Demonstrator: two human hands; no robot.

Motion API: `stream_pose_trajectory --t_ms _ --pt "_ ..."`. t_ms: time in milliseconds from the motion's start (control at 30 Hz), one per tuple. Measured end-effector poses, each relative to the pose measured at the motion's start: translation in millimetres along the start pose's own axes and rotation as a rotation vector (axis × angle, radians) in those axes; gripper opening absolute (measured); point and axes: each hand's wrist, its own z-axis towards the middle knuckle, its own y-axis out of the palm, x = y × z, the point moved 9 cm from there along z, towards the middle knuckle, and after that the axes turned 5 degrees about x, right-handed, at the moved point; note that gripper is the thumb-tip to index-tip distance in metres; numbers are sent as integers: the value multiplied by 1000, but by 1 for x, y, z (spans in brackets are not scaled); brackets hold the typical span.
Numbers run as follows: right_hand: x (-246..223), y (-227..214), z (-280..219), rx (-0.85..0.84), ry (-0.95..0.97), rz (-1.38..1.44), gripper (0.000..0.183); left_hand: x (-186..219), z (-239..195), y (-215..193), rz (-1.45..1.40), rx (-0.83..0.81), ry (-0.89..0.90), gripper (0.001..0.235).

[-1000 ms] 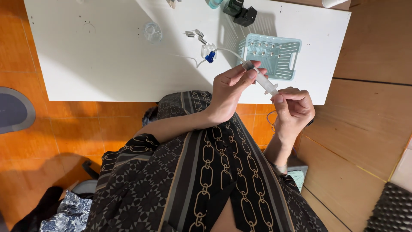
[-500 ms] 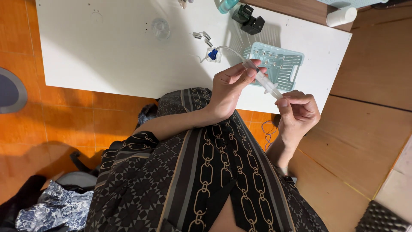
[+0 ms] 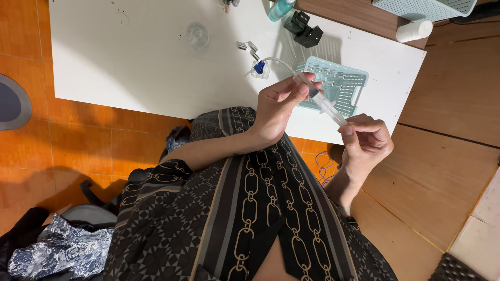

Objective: Assembling small perfume bottle sprayer components and using a syringe to test or fill them.

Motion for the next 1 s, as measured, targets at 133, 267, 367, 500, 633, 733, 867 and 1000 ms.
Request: stream_pose_trajectory --t_ms 133,267,367,500,633,733,867,1000 --pt "1 -4 -4 10 11 2 22 -2 -1 0 -7 1 -3 35" --pt "3 -8 -5 12 1 9 23 0 0 1 0 -7 17 35" --pt "4 -12 -7 1 -1 14 22 0 -1 0 4 -15 13 36" --pt "1 -11 -8 -17 -7 24 23 1 -1 1 5 -25 6 37" --pt "-1 -12 -8 -14 -7 28 23 -1 -1 -2 15 -29 6 36" --pt "-1 -13 -9 -23 -3 34 22 3 -2 0 17 -27 8 36" --pt "-4 -13 -10 -21 -5 18 22 9 -3 1 9 -19 16 35" --pt "-4 -16 -11 -17 13 33 22 9 -3 1 8 -17 20 34"
